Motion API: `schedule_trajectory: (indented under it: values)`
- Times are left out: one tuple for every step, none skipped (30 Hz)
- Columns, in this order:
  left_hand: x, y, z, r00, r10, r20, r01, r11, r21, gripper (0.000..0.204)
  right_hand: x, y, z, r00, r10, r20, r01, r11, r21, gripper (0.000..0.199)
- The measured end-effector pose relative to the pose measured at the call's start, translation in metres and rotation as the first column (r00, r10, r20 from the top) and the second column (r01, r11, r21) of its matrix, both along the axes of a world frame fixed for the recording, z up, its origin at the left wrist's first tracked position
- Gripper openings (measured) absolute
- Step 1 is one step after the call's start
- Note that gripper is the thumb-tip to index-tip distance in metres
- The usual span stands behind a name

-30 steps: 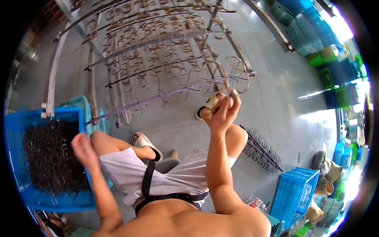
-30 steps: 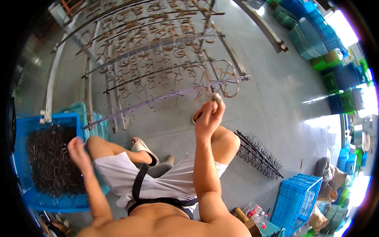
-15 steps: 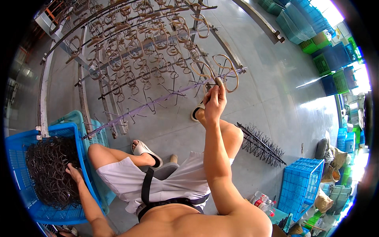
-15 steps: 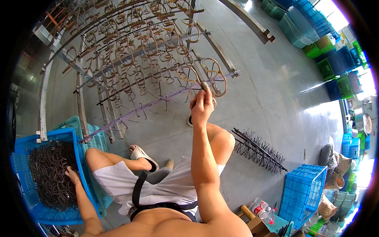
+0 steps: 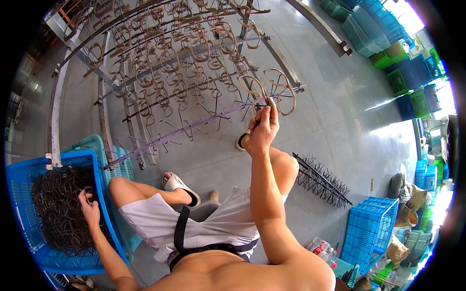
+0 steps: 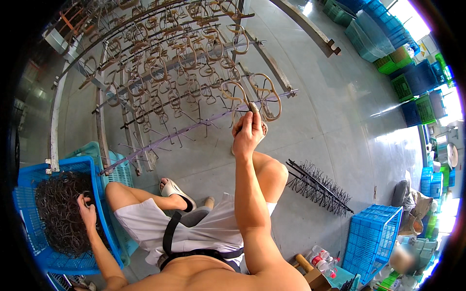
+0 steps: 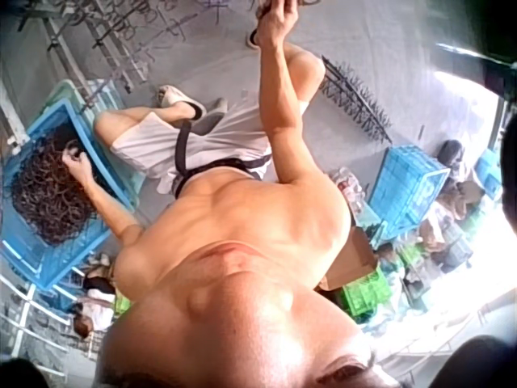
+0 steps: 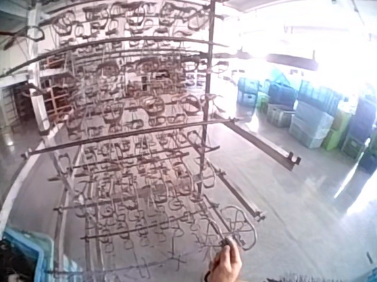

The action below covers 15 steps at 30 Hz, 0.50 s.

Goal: The person picks up a metal rod with prongs and places it on a rack. Then, they repeatedly pick up metal hooks from a blue basket and attach them one by one to the prongs on the rod. The person continues this process, filling the rod with hooks.

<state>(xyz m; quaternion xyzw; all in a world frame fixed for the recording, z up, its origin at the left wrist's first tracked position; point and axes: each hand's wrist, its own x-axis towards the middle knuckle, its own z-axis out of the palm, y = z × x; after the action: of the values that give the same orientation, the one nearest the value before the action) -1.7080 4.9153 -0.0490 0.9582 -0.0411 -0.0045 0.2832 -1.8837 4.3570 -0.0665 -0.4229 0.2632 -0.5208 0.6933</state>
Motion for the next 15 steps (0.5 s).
schedule_trajectory:
  values:
    - [0.002,0.000,0.001,0.996,0.007,-0.089,-0.004,0.999,0.033,0.060,0.000,0.000,0.000,1.000,0.012,0.005,-0.012,1.000,0.003,0.024]
    - [0.003,0.001,0.000,0.984,0.016,-0.177,-0.004,0.998,0.066,0.062,0.000,0.001,-0.001,1.000,0.024,0.010,-0.024,1.000,0.006,0.025]
    - [0.005,0.005,-0.002,0.983,-0.001,-0.185,0.003,1.000,0.015,0.062,-0.001,0.000,-0.001,0.999,0.035,0.015,-0.036,0.999,0.009,0.025]
    - [0.007,0.012,-0.004,0.981,-0.017,-0.192,0.010,0.999,-0.037,0.062,-0.002,-0.002,-0.003,0.998,0.051,0.034,-0.051,0.999,0.015,0.025]
    - [0.009,0.017,-0.006,0.980,-0.033,-0.197,0.016,0.996,-0.088,0.062,-0.004,-0.006,-0.006,0.996,0.066,0.054,-0.068,0.997,0.022,0.025]
    - [0.008,0.013,-0.004,0.980,-0.028,-0.199,0.010,0.996,-0.089,0.062,-0.004,-0.009,-0.007,0.994,0.082,0.071,-0.085,0.996,0.027,0.025]
    - [0.006,0.008,0.001,0.979,-0.022,-0.200,0.004,0.996,-0.090,0.061,-0.005,-0.009,-0.006,0.994,0.087,0.073,-0.088,0.996,0.014,0.025]
    - [0.006,0.004,0.004,0.979,-0.016,-0.202,-0.002,0.996,-0.091,0.060,-0.005,-0.008,-0.005,0.993,0.091,0.074,-0.091,0.996,0.001,0.025]
    - [0.006,0.007,0.001,0.992,-0.012,-0.128,0.003,0.998,-0.069,0.059,-0.006,-0.006,-0.005,0.993,0.097,0.073,-0.097,0.995,-0.006,0.025]
    - [0.006,0.011,-0.003,0.999,-0.009,-0.053,0.007,0.999,-0.046,0.057,-0.007,-0.006,-0.004,0.990,0.115,0.081,-0.116,0.993,0.003,0.024]
    - [0.007,0.016,-0.007,1.000,-0.009,0.022,0.010,1.000,-0.023,0.056,-0.008,-0.007,-0.002,0.987,0.133,0.088,-0.135,0.991,0.012,0.024]
    - [0.009,0.019,-0.012,0.998,-0.030,0.063,0.028,0.999,0.024,0.055,-0.009,-0.008,-0.001,0.984,0.149,0.095,-0.151,0.988,0.018,0.024]
    - [0.010,0.023,-0.017,0.993,-0.052,0.104,0.045,0.996,0.072,0.054,-0.009,-0.009,-0.001,0.986,0.147,0.081,-0.149,0.989,0.015,0.024]
    - [0.012,0.028,-0.022,0.987,-0.076,0.143,0.059,0.991,0.119,0.053,-0.010,-0.009,-0.001,0.987,0.146,0.066,-0.147,0.989,0.012,0.024]
    - [0.016,0.038,-0.032,0.984,-0.085,0.159,0.067,0.991,0.118,0.050,-0.010,-0.010,0.001,0.988,0.147,0.053,-0.148,0.989,0.008,0.024]
